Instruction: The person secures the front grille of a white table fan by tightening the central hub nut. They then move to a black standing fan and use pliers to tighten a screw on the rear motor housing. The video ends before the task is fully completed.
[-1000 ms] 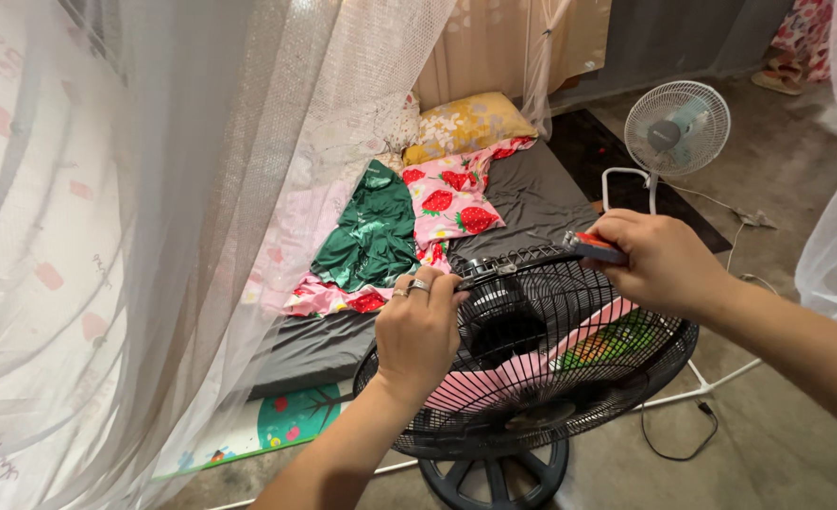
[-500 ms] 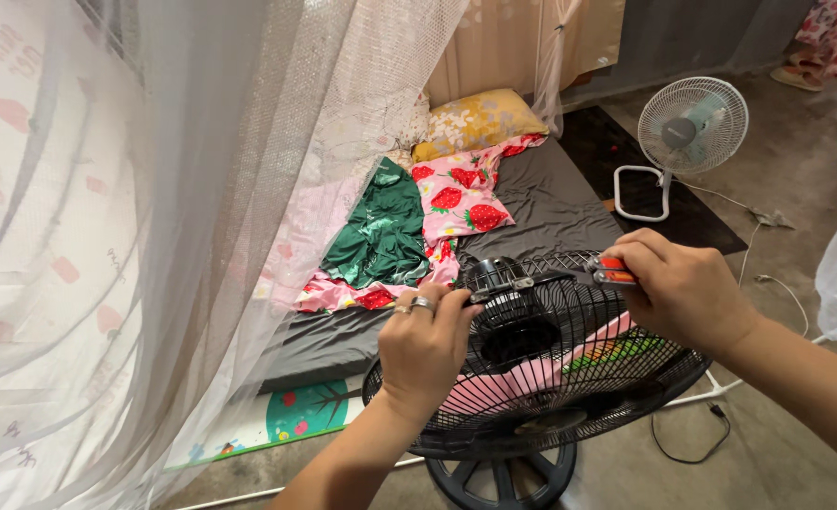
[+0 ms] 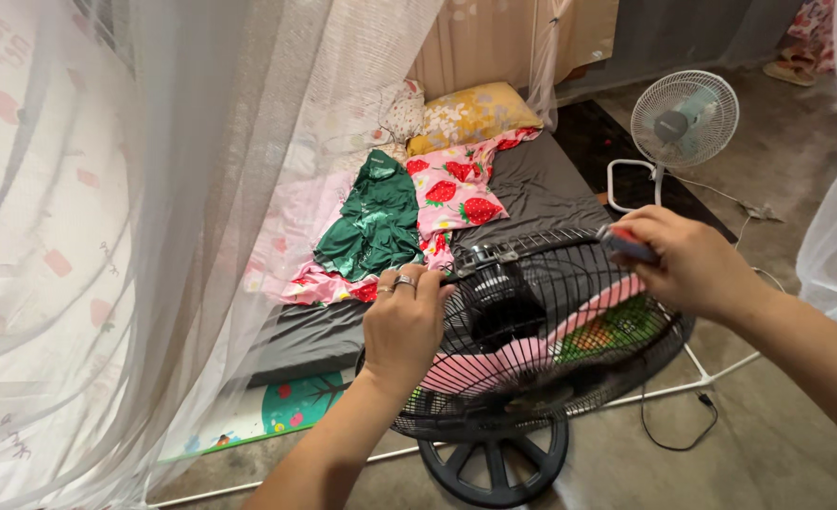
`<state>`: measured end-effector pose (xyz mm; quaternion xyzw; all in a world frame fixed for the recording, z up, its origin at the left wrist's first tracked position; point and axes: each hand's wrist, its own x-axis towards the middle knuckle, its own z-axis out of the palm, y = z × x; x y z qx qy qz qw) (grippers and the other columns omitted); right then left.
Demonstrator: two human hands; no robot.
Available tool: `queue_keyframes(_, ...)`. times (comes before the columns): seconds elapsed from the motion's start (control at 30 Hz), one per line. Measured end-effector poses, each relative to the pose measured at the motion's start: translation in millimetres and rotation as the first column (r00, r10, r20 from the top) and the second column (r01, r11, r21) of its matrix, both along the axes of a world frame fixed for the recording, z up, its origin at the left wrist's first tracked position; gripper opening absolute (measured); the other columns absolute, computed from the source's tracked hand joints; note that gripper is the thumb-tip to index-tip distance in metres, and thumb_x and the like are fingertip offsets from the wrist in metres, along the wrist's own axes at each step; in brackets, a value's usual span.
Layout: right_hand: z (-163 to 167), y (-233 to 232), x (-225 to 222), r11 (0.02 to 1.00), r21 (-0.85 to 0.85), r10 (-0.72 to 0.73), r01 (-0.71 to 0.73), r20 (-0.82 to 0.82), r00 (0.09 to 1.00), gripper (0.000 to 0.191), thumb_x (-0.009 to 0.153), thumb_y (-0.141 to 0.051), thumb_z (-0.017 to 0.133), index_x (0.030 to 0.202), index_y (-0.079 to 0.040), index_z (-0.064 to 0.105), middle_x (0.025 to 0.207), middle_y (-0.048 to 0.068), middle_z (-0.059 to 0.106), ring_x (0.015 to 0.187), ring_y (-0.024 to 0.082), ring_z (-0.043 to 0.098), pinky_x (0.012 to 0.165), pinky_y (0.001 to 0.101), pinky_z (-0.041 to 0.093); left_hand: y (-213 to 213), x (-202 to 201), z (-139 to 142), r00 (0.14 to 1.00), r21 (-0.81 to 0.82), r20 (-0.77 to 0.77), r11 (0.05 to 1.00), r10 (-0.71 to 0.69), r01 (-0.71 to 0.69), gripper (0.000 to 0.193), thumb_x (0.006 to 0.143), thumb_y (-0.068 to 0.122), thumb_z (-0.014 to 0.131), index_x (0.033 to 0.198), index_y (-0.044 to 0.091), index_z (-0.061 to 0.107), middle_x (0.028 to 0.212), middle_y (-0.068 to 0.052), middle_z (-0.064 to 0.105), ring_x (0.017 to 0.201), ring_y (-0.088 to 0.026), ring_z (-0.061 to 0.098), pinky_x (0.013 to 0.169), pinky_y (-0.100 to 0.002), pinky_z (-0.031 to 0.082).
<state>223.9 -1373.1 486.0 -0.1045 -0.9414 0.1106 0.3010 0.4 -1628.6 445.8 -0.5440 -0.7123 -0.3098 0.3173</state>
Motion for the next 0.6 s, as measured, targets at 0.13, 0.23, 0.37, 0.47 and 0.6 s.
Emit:
queue_keyframes(0.13, -9.1, 11.5, 0.4, 0.977, -0.170, -0.119, 0.131, 0.076, 0.990, 0.018, 0.082, -0.009, 0.074, 0.099, -0.006, 0.069, 0.095, 0.009, 0.068, 0.074, 0.028, 0.069, 0.066, 0.0403, 0.054, 2.0, 0.7, -1.2, 1.000, -0.014, -0.007, 1.000, 0.018, -0.018, 0.015, 0.093, 0.019, 0.071, 0.096, 0.007, 0.062, 0.098, -0.010, 0.066, 0.089, -0.031, 0.064, 0.071, -0.041, 0.054)
queue_keyframes(0.23, -20.7, 7.9, -2.4, 0.978, -0.065, -0.197, 0.198, 0.020, 0.980, 0.017, 0.082, -0.007, 0.074, 0.098, -0.006, 0.066, 0.093, 0.012, 0.066, 0.078, 0.033, 0.068, 0.068, 0.0437, 0.053, 2.8, -2.8, -4.3, 0.999, 0.012, -0.027, 1.000, 0.020, -0.020, 0.014, 0.092, 0.018, 0.070, 0.098, 0.007, 0.062, 0.100, -0.010, 0.067, 0.090, -0.032, 0.065, 0.072, -0.041, 0.054)
queue_keyframes(0.37, -39.2, -7.5, -4.5, 0.980, 0.045, -0.185, 0.193, -0.143, 0.972, 0.027, 0.080, -0.004, 0.071, 0.106, -0.004, 0.063, 0.099, 0.014, 0.067, 0.080, 0.038, 0.067, 0.069, 0.0460, 0.054, -4.0, -10.0, -9.5, 0.997, -0.017, -0.058, 0.999, 0.042, -0.043, 0.014, 0.092, 0.017, 0.070, 0.098, 0.007, 0.063, 0.099, -0.010, 0.067, 0.086, -0.032, 0.064, 0.069, -0.041, 0.054)
queue_keyframes(0.47, -49.0, -5.0, -4.4, 0.991, 0.027, -0.122, 0.132, -0.239, 0.963, 0.029, 0.080, -0.003, 0.069, 0.108, -0.003, 0.063, 0.104, 0.015, 0.067, 0.085, 0.037, 0.068, 0.073, 0.0436, 0.055, -6.9, -15.9, -8.8, 0.993, 0.003, -0.112, 0.999, 0.032, -0.032, 0.014, 0.092, 0.017, 0.069, 0.099, 0.007, 0.062, 0.099, -0.010, 0.066, 0.086, -0.031, 0.065, 0.069, -0.041, 0.054)
queue_keyframes(0.6, -64.3, 20.1, 3.2, 0.987, -0.156, -0.067, 0.023, -0.279, 0.958, 0.022, 0.089, -0.010, 0.072, 0.107, -0.002, 0.064, 0.107, 0.011, 0.068, 0.087, 0.023, 0.068, 0.077, 0.0336, 0.054, -12.5, -18.3, -3.2, 0.988, -0.046, -0.138, 0.996, 0.074, -0.081, 0.014, 0.094, 0.018, 0.070, 0.099, 0.007, 0.064, 0.094, -0.009, 0.065, 0.084, -0.031, 0.065, 0.065, -0.041, 0.053)
